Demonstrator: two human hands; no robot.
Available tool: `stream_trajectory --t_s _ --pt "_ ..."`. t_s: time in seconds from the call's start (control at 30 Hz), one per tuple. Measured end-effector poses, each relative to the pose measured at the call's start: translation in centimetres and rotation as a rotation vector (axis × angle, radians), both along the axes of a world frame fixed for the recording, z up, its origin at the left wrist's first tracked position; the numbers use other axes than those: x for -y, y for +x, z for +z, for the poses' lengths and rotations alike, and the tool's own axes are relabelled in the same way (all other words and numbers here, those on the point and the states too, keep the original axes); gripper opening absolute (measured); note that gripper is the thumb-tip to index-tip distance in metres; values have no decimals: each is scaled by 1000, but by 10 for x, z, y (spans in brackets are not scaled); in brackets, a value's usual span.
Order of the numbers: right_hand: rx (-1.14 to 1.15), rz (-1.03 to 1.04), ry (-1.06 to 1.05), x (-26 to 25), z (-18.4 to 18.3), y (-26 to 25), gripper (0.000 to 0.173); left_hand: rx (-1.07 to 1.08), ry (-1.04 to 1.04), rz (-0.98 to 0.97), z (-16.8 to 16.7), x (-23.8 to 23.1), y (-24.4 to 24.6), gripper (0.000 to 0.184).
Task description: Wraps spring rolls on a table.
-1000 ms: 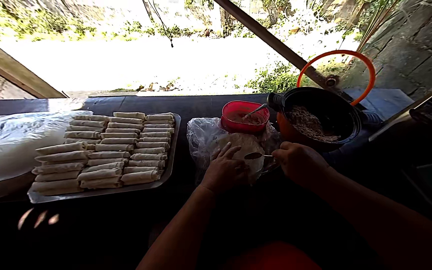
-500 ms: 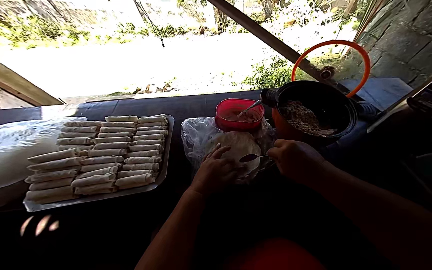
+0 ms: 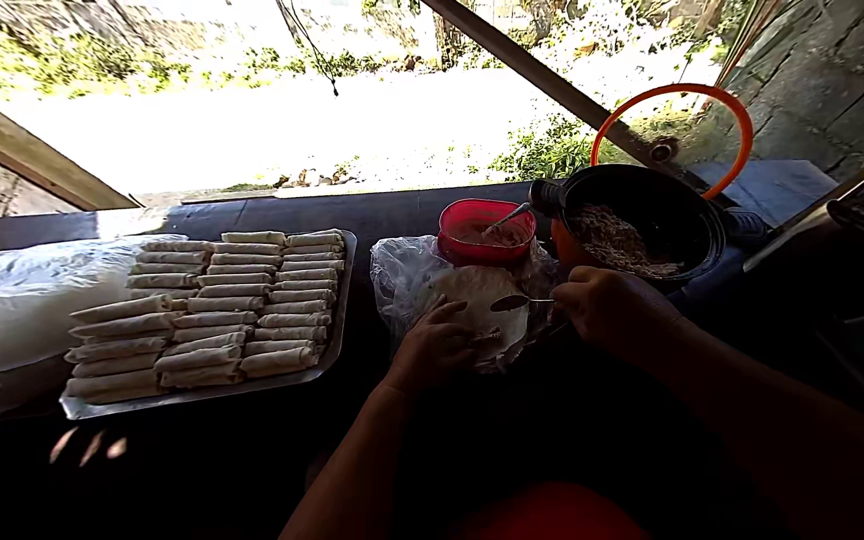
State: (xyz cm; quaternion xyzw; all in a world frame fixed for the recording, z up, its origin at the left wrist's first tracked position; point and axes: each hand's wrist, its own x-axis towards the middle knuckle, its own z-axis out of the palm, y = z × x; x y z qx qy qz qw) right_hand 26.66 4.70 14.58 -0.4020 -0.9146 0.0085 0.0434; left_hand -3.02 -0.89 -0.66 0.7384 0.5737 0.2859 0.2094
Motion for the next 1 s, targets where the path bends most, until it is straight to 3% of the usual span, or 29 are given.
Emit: stream_trajectory --t_s 0.17,0.33,0.47,0.57,0.73,0.83,0.9,1.0 --pt "-110 -55 70 -4 22 9 17 -104 -6 42 3 -3 10 52" --pt "-117 -66 101 -8 23 13 17 -122 -53 123 11 -7 30 23" --pt "-135 -74 108 -6 30 17 17 -122 -66 143 13 -6 33 26" --pt "-158 -78 127 -10 38 21 20 -190 -151 176 24 -7 43 45" --pt "-168 -98 142 -9 43 25 19 -178 -223 262 26 -12 56 24" --pt "-176 -103 148 -8 46 27 19 -153 -192 248 22 -11 54 21" --pt "-196 -101 156 -8 51 28 18 -148 -189 218 21 -8 50 27" --pt "-214 -91 209 -8 61 34 19 -97 -157 142 23 -4 31 68"
